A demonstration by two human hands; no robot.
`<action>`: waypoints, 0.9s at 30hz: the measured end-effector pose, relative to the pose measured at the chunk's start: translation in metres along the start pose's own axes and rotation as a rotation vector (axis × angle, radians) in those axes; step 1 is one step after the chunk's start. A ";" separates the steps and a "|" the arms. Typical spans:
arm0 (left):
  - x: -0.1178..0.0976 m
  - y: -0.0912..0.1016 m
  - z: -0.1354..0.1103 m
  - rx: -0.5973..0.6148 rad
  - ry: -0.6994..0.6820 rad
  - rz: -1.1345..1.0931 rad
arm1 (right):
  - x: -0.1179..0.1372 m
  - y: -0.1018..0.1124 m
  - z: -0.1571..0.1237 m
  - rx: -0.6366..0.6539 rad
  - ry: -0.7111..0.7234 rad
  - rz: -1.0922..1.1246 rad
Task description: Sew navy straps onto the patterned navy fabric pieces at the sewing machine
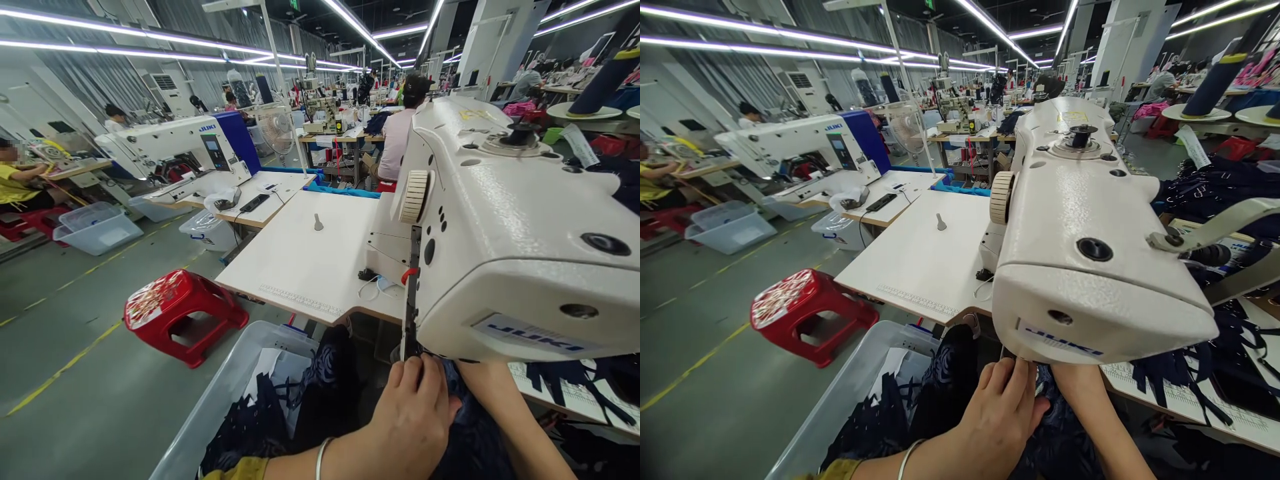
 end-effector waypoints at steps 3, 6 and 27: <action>-0.001 -0.002 0.000 -0.025 -0.006 -0.002 | 0.001 0.001 0.001 -0.009 -0.011 0.011; -0.001 -0.004 0.000 -0.044 -0.006 0.003 | 0.003 0.004 0.004 -0.005 -0.028 0.022; 0.000 -0.002 0.000 -0.042 0.020 0.042 | 0.018 0.018 0.015 0.063 -0.151 0.123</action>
Point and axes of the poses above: each hand's wrist, its own z-axis towards the middle knuckle, its own y-axis out of the back of the hand, x = y × z, the point moved 1 cm from there along z, towards the middle knuckle, and after that the axes turned 3 degrees about -z, right-handed, at the moved point
